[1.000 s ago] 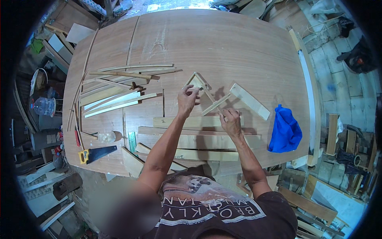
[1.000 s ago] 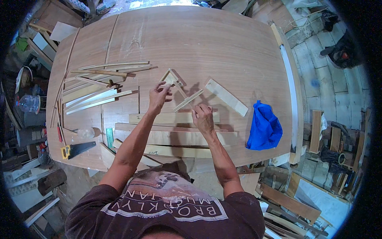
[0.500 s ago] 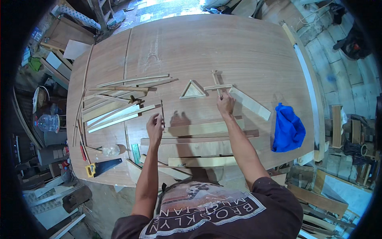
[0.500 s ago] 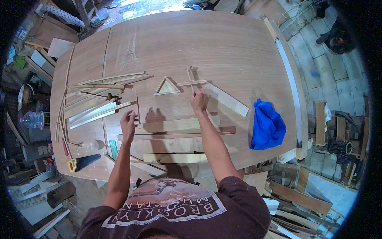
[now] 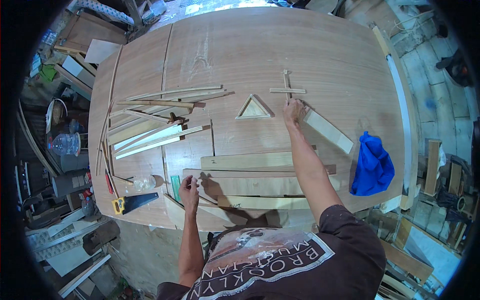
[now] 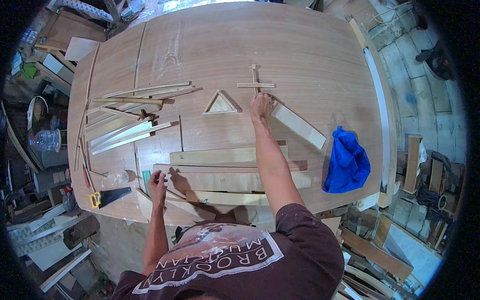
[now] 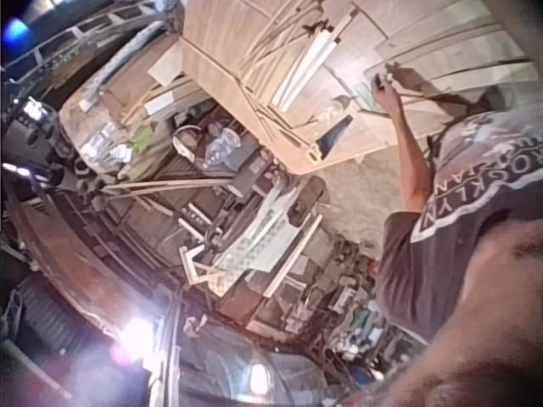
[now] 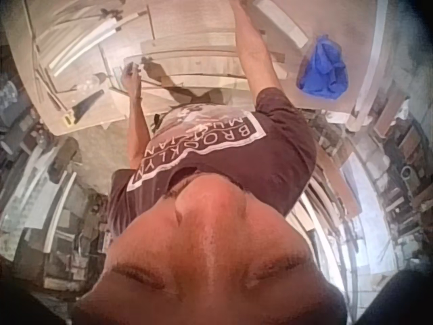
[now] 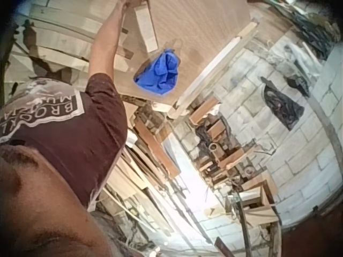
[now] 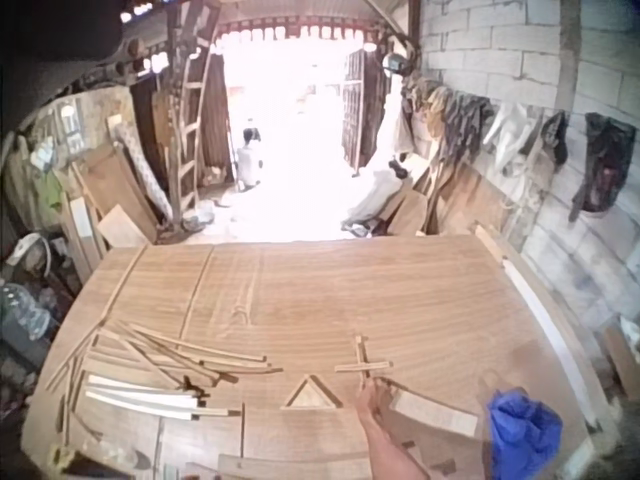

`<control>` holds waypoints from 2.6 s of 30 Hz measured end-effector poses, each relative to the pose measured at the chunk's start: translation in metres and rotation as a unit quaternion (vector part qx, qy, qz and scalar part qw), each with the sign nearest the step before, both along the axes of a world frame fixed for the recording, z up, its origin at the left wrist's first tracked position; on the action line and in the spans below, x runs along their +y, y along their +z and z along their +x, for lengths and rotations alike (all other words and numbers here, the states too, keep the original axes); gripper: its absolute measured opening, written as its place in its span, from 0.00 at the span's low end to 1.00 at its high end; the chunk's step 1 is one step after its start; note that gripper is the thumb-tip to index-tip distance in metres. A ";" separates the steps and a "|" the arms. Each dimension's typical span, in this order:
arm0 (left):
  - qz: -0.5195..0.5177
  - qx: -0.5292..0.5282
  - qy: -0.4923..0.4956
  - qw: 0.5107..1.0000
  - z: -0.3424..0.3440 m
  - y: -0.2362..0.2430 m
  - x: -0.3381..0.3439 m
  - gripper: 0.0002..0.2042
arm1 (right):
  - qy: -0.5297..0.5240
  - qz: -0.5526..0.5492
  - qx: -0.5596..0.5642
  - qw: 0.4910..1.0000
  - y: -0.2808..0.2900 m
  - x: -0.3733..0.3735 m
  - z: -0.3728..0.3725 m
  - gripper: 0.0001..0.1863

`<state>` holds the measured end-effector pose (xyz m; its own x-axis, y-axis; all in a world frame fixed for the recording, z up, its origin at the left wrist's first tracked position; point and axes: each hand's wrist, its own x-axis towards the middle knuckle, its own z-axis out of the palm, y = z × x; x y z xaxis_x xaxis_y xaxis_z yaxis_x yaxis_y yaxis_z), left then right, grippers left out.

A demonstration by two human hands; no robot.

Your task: The person assembles wooden strips and a triangle piece by hand on a workbench.

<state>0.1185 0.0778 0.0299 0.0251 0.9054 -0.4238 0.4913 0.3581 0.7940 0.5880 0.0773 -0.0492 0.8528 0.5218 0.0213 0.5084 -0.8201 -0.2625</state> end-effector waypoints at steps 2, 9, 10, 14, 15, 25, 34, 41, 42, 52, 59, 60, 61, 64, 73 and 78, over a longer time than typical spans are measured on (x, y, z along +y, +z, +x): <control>0.028 0.013 -0.033 0.999 0.005 0.001 0.000 0.16 | 0.008 0.006 -0.033 0.999 -0.003 -0.003 0.002 0.14; 0.049 0.015 -0.050 0.997 0.007 0.000 0.004 0.16 | 0.006 0.068 -0.033 0.997 0.036 -0.026 -0.018 0.19; 0.053 0.015 -0.056 0.997 0.007 0.001 0.003 0.16 | -0.007 0.121 -0.050 0.991 0.040 -0.036 -0.021 0.19; 0.068 0.018 -0.078 0.994 0.002 0.001 -0.002 0.12 | -0.013 0.116 -0.008 0.993 0.057 -0.093 -0.047 0.18; 0.078 0.017 -0.080 0.994 0.000 0.001 -0.006 0.10 | -0.011 0.113 -0.008 0.993 0.055 -0.110 -0.059 0.18; 0.096 0.013 -0.137 0.986 0.013 0.004 -0.049 0.13 | 0.135 0.142 0.064 0.979 0.048 -0.223 -0.184 0.08; -0.103 -0.202 -0.090 0.970 0.038 0.027 -0.072 0.13 | 0.209 0.294 0.248 0.899 0.103 -0.185 -0.251 0.10; -0.163 -0.276 -0.135 0.938 0.027 0.042 -0.083 0.09 | 0.181 0.295 0.338 0.875 0.140 -0.178 -0.306 0.09; -0.163 -0.278 -0.136 0.937 0.025 0.044 -0.085 0.09 | 0.181 0.294 0.336 0.876 0.139 -0.178 -0.315 0.09; -0.220 -0.339 -0.193 0.894 -0.015 0.073 -0.080 0.10 | 0.084 0.314 0.443 0.835 0.143 -0.178 -0.370 0.10; -0.274 -0.413 -0.245 0.833 -0.045 0.079 -0.066 0.09 | -0.033 0.402 0.682 0.610 0.160 -0.179 -0.401 0.16; -0.276 -0.416 -0.246 0.831 -0.049 0.079 -0.065 0.09 | -0.057 0.380 0.731 0.565 0.160 -0.180 -0.405 0.16; -0.279 -0.419 -0.248 0.828 -0.052 0.080 -0.064 0.08 | -0.058 0.382 0.729 0.565 0.161 -0.179 -0.411 0.16; -0.272 -0.412 -0.259 0.830 -0.063 0.082 -0.060 0.07 | -0.076 0.401 0.719 0.563 0.162 -0.174 -0.425 0.16; -0.170 -0.375 -0.277 0.868 -0.082 0.084 -0.052 0.09 | -0.049 0.353 0.739 0.572 0.162 -0.161 -0.448 0.18; -0.141 -0.369 -0.297 0.869 -0.088 0.081 -0.050 0.10 | -0.031 0.339 0.743 0.576 0.155 -0.155 -0.455 0.20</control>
